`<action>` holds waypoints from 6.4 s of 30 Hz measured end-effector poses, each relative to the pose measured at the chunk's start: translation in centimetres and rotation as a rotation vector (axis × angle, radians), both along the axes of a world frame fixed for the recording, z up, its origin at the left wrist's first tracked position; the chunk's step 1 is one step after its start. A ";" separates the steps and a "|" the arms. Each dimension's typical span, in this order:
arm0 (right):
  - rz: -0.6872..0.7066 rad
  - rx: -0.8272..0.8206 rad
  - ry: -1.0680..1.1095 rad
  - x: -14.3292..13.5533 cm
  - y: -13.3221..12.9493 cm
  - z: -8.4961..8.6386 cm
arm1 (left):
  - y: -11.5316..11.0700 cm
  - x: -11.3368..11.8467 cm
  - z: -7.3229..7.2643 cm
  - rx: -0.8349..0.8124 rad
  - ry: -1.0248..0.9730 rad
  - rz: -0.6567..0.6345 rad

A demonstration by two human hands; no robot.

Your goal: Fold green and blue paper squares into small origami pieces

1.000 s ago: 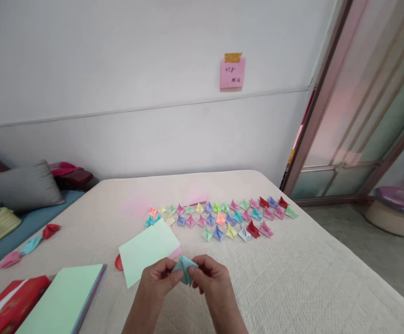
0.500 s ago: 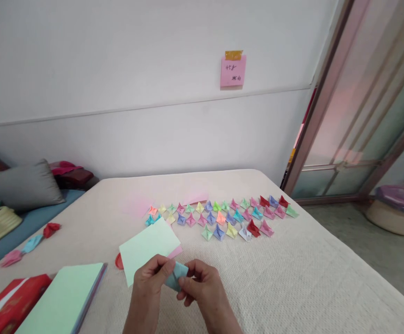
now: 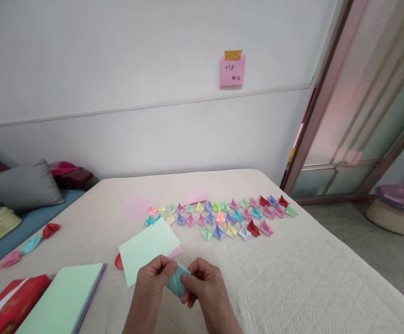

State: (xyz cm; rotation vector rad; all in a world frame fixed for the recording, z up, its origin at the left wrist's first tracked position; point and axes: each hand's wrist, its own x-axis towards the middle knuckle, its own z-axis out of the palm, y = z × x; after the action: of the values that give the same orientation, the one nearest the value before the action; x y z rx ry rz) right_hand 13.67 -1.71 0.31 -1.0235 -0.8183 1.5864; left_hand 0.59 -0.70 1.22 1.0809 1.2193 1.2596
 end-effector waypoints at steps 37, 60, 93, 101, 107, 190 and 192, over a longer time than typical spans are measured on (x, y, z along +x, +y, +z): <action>-0.093 0.015 0.129 0.7 0.3 -0.1 | -0.2 0.2 -0.7 0.036 -0.043 -0.078; -0.071 0.101 0.064 0.9 0.3 -0.5 | -0.3 1.0 -1.8 0.058 -0.083 -0.019; -0.009 0.144 -0.091 1.3 0.5 -0.1 | -0.9 0.5 0.8 0.062 0.187 -0.113; -0.071 0.098 -0.069 1.2 0.7 -0.4 | -0.5 0.8 -0.4 0.037 0.133 -0.069; -0.109 0.045 -0.005 0.7 0.3 -0.4 | -0.7 1.2 -0.1 0.037 0.088 -0.006; -0.103 0.028 0.138 1.0 0.2 -0.3 | -0.7 1.5 -1.6 -0.080 -0.230 -0.052; -0.104 0.035 0.176 1.0 0.2 -0.2 | -0.7 1.4 -1.8 -0.060 -0.248 -0.065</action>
State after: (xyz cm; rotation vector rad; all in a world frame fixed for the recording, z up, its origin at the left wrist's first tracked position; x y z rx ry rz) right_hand 14.64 -1.55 0.07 -0.8742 -0.6598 1.5434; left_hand 2.01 -1.43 -0.57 0.8846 1.0191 1.2581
